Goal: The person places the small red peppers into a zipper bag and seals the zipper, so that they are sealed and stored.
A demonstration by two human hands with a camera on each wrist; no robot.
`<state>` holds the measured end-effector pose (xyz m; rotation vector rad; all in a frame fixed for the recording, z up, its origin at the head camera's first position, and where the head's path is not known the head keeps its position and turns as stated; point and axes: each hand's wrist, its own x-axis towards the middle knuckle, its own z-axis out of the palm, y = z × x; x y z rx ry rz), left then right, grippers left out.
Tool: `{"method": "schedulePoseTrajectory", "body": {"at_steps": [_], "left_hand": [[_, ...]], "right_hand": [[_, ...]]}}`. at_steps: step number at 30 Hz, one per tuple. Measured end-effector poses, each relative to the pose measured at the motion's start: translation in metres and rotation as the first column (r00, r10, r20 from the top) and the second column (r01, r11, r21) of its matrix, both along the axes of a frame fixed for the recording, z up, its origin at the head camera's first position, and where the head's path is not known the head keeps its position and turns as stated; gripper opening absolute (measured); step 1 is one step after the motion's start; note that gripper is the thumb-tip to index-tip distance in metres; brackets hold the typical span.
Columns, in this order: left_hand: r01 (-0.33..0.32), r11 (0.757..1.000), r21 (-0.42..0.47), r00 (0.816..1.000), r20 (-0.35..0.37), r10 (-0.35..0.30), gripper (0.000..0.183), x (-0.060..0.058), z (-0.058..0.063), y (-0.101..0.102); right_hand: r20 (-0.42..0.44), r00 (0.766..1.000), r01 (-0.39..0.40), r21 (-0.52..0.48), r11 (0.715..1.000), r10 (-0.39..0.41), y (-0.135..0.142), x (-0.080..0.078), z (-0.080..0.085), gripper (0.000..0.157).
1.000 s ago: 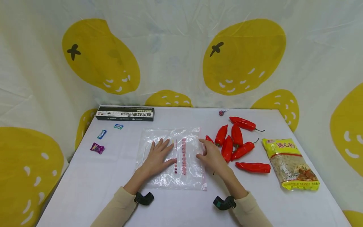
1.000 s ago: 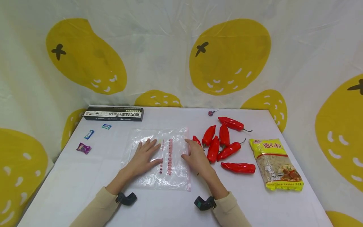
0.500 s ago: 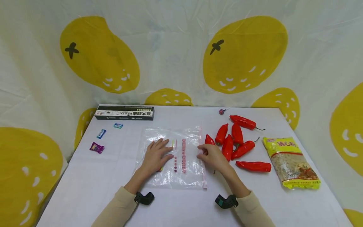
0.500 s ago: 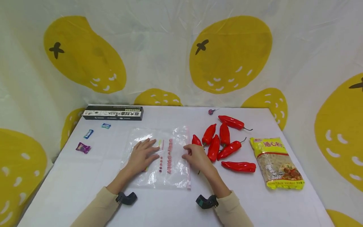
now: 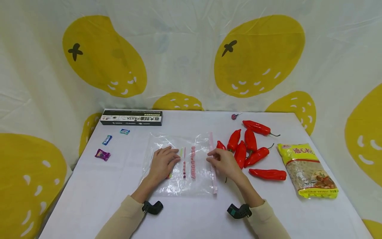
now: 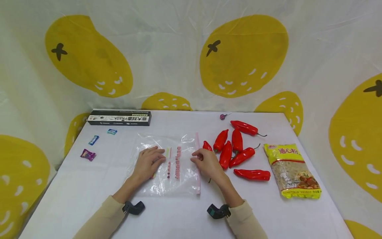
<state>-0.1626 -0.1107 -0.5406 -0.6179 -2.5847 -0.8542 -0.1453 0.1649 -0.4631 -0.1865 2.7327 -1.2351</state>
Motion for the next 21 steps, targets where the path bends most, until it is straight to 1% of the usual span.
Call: {"method": "schedulePoseTrajectory", "body": {"at_steps": [2,4,6,7,9,12,15,17,21], "left_hand": [[0.006,1.0,0.03,1.0,-0.004,-0.006,0.009,0.0,0.001,0.001],[0.014,0.997,0.079,1.0,0.009,-0.015,0.01,0.0,0.002,0.001],[0.025,0.989,0.143,0.999,0.034,-0.03,0.011,0.0,0.003,0.001],[0.028,0.984,0.173,0.998,0.048,-0.037,0.011,0.0,0.004,0.0],[0.027,0.972,0.235,0.996,0.075,-0.046,0.014,0.0,0.003,0.0],[0.017,0.948,0.317,0.992,0.113,-0.056,0.017,-0.001,0.003,-0.002],[0.008,0.924,0.382,0.989,0.135,-0.065,0.018,-0.001,0.002,-0.003],[-0.003,0.903,0.429,0.984,0.161,-0.074,0.017,-0.002,0.003,-0.004],[-0.044,0.865,0.5,0.97,0.227,-0.082,0.018,0.005,0.023,-0.004]], "right_hand": [[0.001,1.0,0.024,-0.032,0.999,-0.024,0.001,-0.001,0.001,0.028],[0.01,0.998,0.055,-0.059,0.997,-0.055,0.001,-0.002,0.002,0.028],[0.026,0.997,0.078,-0.07,0.994,-0.076,0.001,-0.004,0.002,0.029],[0.033,0.996,0.085,-0.061,0.995,-0.083,0.001,-0.004,0.002,0.029],[0.038,0.997,0.074,-0.025,0.997,-0.073,0.001,-0.004,0.002,0.029],[0.039,0.999,0.025,0.036,0.999,-0.026,0.0,-0.003,0.0,0.029],[0.044,0.999,-0.01,0.06,0.998,0.007,-0.001,-0.001,-0.002,0.03],[0.045,0.999,-0.016,0.067,0.998,0.013,-0.002,-0.001,-0.002,0.031],[0.064,0.998,-0.016,0.062,0.998,0.012,-0.002,-0.001,-0.002,0.034]]}}
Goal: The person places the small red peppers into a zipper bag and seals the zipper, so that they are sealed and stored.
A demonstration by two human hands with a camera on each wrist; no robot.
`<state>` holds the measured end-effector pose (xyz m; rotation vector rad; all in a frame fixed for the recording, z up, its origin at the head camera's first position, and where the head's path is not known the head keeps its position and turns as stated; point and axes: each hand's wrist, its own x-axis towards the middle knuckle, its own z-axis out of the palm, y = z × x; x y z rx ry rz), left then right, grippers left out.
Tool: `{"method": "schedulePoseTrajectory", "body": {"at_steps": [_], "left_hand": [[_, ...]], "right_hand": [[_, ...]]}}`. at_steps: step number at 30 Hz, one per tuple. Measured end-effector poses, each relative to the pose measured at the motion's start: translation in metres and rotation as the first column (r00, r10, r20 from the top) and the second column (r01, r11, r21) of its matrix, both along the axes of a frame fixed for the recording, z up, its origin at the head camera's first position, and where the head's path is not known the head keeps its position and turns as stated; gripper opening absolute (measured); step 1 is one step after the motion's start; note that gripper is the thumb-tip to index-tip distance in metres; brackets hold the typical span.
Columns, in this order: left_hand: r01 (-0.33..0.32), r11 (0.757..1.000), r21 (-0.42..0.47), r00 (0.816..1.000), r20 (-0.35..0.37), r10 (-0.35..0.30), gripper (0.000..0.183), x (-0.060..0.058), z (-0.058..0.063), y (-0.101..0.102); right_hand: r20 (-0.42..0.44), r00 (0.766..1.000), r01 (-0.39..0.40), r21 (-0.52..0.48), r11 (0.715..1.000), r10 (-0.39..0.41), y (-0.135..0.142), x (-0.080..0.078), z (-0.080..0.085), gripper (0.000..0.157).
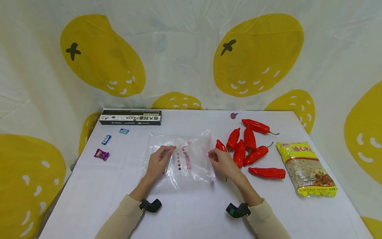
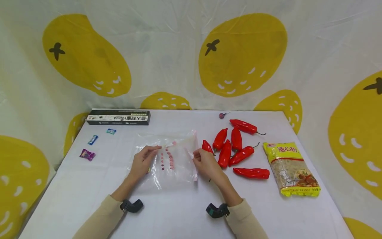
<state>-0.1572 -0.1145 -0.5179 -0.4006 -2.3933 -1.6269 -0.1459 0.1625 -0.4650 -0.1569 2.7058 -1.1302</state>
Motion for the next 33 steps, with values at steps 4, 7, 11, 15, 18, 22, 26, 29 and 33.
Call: {"method": "schedulePoseTrajectory", "body": {"at_steps": [4,7,11,15,18,22,26,29,33], "left_hand": [[-0.005,0.999,0.04,0.999,0.032,0.004,0.017,0.006,0.016,0.001],[-0.003,0.999,0.039,0.999,0.034,0.002,0.016,0.006,0.016,0.001],[0.003,1.0,0.016,0.999,0.033,-0.004,0.017,0.006,0.017,0.002],[-0.003,1.0,0.003,1.0,0.018,0.003,0.016,0.006,0.018,0.002],[-0.011,1.0,-0.001,1.0,0.025,0.011,0.016,0.006,0.018,0.002],[-0.012,1.0,-0.011,0.999,0.031,0.012,0.016,0.005,0.016,0.002],[-0.017,1.0,-0.012,0.999,0.036,0.018,0.016,-0.001,0.0,0.0],[-0.021,1.0,-0.005,0.998,0.056,0.021,0.016,-0.006,-0.014,-0.002],[-0.009,1.0,-0.002,0.997,0.08,0.009,0.018,-0.008,-0.017,-0.003]], "right_hand": [[0.009,1.0,-0.006,-0.004,1.0,0.006,0.0,0.0,0.001,0.037],[0.0,1.0,-0.01,-0.002,1.0,0.01,0.0,0.001,0.001,0.04],[-0.037,0.999,-0.001,-0.006,1.0,0.001,0.003,0.0,0.006,0.044],[-0.1,0.995,0.027,-0.003,1.0,-0.027,0.009,0.001,0.013,0.051],[-0.16,0.986,0.054,0.035,0.998,-0.048,0.015,0.004,0.018,0.056],[-0.22,0.973,0.093,0.118,0.989,-0.065,0.024,0.008,0.02,0.061],[-0.251,0.965,0.125,0.212,0.969,-0.07,0.03,0.014,0.014,0.064],[-0.269,0.961,0.14,0.269,0.953,-0.065,0.035,0.02,0.009,0.065],[-0.297,0.954,0.15,0.317,0.936,-0.053,0.039,0.026,0.001,0.065]]}}
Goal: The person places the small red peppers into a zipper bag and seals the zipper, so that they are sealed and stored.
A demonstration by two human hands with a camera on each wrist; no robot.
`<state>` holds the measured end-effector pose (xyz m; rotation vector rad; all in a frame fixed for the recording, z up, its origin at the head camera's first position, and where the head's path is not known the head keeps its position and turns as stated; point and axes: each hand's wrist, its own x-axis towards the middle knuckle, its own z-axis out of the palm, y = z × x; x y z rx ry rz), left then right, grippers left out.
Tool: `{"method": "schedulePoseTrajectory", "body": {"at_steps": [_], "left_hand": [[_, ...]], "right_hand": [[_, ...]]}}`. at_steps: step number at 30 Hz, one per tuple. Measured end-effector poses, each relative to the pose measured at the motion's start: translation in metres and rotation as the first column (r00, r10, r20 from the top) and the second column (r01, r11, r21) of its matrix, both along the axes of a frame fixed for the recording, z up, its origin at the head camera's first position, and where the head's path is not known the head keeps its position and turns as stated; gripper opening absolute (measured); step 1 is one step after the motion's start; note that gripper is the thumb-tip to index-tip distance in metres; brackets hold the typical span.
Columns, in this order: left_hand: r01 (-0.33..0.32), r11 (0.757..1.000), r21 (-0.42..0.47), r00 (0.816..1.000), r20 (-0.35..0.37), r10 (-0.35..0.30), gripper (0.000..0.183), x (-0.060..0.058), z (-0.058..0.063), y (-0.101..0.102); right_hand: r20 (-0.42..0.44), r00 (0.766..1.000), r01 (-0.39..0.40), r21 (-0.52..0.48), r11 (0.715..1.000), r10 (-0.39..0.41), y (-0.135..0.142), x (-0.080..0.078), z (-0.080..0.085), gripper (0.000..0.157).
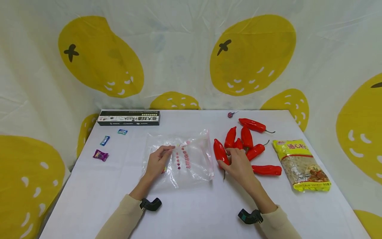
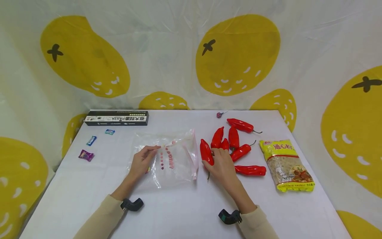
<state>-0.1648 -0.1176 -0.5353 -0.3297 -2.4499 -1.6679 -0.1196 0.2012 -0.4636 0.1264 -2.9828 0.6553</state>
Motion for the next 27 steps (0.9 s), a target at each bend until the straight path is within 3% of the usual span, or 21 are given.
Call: {"method": "schedulePoseTrajectory", "body": {"at_steps": [12,22,27], "left_hand": [[0.008,1.0,-0.025,1.0,0.021,-0.007,0.02,0.0,-0.001,0.0],[-0.017,1.0,0.002,1.0,0.025,0.017,0.016,0.0,0.0,0.003],[-0.042,0.999,-0.01,0.998,0.037,0.043,0.015,0.008,0.015,0.008]], "right_hand": [[-0.089,0.996,0.027,0.142,0.989,-0.014,0.001,0.011,-0.017,0.063],[-0.083,0.996,0.039,0.183,0.982,-0.024,0.0,0.011,-0.019,0.061],[-0.075,0.997,0.023,0.201,0.979,-0.008,-0.002,0.013,-0.019,0.063]]}}
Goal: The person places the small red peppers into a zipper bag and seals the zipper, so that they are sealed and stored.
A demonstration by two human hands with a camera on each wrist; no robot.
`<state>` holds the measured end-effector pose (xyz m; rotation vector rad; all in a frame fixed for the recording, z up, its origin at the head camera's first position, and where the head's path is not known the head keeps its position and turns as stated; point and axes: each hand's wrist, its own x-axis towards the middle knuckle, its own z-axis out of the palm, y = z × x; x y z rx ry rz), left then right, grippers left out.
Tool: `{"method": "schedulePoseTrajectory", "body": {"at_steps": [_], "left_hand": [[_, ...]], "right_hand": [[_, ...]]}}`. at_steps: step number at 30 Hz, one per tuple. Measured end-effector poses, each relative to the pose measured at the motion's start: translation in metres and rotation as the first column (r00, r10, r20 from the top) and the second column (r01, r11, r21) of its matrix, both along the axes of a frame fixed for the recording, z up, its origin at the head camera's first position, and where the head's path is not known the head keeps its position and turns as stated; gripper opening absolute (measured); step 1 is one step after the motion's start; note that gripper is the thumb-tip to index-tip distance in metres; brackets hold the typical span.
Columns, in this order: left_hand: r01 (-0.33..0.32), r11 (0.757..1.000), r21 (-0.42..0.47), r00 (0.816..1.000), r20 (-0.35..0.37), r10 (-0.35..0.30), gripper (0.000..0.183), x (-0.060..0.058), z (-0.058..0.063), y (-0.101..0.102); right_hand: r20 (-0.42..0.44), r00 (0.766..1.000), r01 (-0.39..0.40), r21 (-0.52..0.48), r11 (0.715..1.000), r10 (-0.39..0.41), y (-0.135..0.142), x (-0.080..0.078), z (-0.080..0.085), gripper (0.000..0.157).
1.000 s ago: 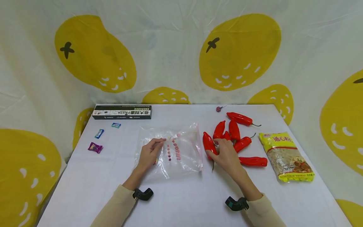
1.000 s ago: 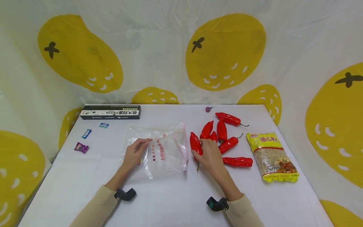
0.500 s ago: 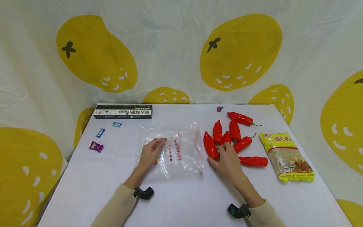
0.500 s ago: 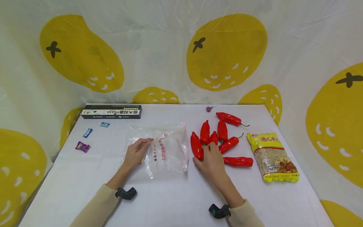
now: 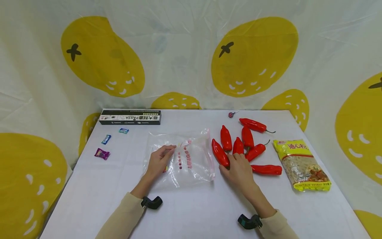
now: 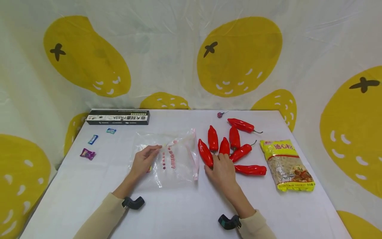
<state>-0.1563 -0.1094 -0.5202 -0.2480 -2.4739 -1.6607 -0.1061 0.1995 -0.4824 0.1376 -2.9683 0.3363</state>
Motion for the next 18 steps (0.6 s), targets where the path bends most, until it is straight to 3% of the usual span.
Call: {"method": "schedulePoseTrajectory", "body": {"at_steps": [4,13,18], "left_hand": [[0.008,1.0,0.004,1.0,-0.01,-0.008,0.014,0.006,0.015,0.001],[0.015,1.0,0.006,1.0,-0.018,-0.015,0.016,0.007,0.016,0.001],[0.004,1.0,0.018,1.0,-0.013,-0.003,0.015,0.008,0.016,0.002]], "right_hand": [[0.0,1.0,0.016,-0.043,0.999,-0.016,-0.001,0.001,0.001,0.06],[0.005,1.0,0.019,-0.082,0.996,-0.019,0.002,0.001,0.006,0.057],[-0.043,0.999,0.022,-0.128,0.992,-0.028,0.006,0.006,0.013,0.058]]}}
